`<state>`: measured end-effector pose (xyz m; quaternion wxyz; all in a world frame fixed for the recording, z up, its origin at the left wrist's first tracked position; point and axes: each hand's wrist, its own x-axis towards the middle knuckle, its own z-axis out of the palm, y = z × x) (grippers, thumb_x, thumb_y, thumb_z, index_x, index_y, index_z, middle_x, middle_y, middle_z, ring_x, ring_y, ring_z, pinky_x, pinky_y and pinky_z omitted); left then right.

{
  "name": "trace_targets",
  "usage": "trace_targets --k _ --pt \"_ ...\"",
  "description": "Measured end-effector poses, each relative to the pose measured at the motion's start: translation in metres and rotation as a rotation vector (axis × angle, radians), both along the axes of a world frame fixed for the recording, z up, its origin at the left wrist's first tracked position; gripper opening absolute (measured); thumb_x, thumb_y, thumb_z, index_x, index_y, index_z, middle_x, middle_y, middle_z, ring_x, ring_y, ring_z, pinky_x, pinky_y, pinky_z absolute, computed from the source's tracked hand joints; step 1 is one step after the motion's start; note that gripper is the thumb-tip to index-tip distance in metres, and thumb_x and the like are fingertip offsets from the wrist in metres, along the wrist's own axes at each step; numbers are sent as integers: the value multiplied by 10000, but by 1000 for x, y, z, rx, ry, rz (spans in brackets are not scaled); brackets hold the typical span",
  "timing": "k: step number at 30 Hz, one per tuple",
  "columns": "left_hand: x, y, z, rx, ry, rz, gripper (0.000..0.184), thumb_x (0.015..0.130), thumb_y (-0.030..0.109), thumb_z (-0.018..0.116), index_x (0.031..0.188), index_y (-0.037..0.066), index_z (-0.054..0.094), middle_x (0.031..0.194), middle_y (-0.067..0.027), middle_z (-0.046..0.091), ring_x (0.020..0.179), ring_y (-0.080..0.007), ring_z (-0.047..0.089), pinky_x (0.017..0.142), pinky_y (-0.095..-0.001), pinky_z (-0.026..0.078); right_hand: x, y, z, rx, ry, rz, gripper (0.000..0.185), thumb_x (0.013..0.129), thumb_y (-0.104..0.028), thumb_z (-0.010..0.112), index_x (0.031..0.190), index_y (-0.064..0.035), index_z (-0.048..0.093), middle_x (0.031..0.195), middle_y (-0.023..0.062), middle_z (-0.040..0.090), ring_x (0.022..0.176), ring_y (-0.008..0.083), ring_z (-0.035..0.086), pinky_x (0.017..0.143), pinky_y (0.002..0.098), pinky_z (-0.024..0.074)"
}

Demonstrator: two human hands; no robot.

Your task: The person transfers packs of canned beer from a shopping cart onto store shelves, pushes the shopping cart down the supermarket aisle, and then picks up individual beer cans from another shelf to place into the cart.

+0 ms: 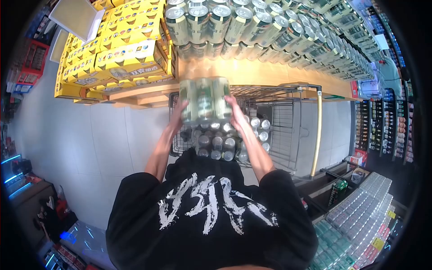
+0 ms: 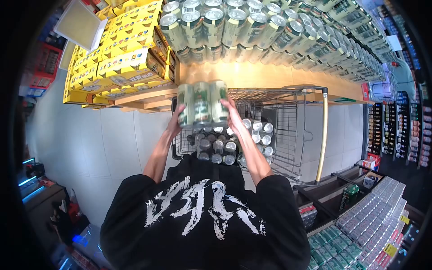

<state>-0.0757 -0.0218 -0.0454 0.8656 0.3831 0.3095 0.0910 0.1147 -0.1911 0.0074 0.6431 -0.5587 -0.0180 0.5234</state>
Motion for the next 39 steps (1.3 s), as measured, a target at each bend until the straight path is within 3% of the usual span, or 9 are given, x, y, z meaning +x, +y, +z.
trace_targets --k 6,9,14,20,23,25,26,30,39 --pt "-36 -34 36 375 -137 22 1088 660 528 802 1458 17 269 1386 -149 443 1256 -265 471 1029 -413 414 -16 -56 34 275 -95 40 1032 651 -65 666 1520 -214 130 1455 126 356 1351 273 334 1100 392 303" --pt "-38 -34 65 452 -221 -67 1370 544 488 869 1541 103 13 1524 -142 235 1396 -287 286 1127 -443 285 -22 -73 69 311 -83 13 1153 537 -23 686 1525 -196 117 1489 93 303 1392 248 266 1138 386 240" --pt "-37 -44 100 539 -262 -129 1397 536 532 859 1540 109 -15 1537 -139 187 1417 -284 233 1133 -463 261 -18 -96 83 375 -156 19 1296 406 -7 723 1537 -166 110 1526 74 260 1429 234 205 1168 383 167" --pt "-23 -64 82 362 -151 36 839 894 346 580 1527 28 130 1527 -159 249 1387 -265 289 1118 -371 285 -26 -76 78 194 -242 -85 871 827 -250 636 1542 -107 162 1564 105 236 1427 240 225 1168 357 167" --pt "-17 -65 72 211 -88 25 777 912 317 564 1519 27 176 1500 -160 312 1369 -267 330 1087 -368 340 -37 -78 42 104 47 -129 852 859 -342 632 1540 -118 171 1526 104 306 1386 227 316 1122 362 276" --pt "-14 -67 51 150 43 72 629 926 377 557 1420 37 367 1291 -148 536 1140 -237 573 940 -357 489 -44 -77 23 69 106 -113 794 871 -385 625 1511 -115 239 1438 96 410 1301 224 426 1052 370 377" --pt "-15 -65 44 34 130 26 598 919 392 566 1377 38 420 1234 -139 574 1092 -230 597 915 -351 497 -48 -77 21 -50 159 -174 551 883 -432 616 1296 -95 478 1133 88 607 987 211 620 790 373 528" --pt "-11 -51 -8 -68 236 21 546 900 441 578 1267 38 538 1092 -113 642 954 -209 633 826 -349 509 -51 -67 -38 -37 266 -162 453 911 -451 564 1135 -57 572 852 54 667 688 167 653 608 328 543" --pt "15 -37 -65 -427 233 -82 514 867 524 562 1160 102 599 1020 -100 657 924 -252 627 808 -425 514 -16 -45 -39 -278 355 -25 485 854 -561 568 987 -99 632 765 46 647 625 186 628 542 344 528"
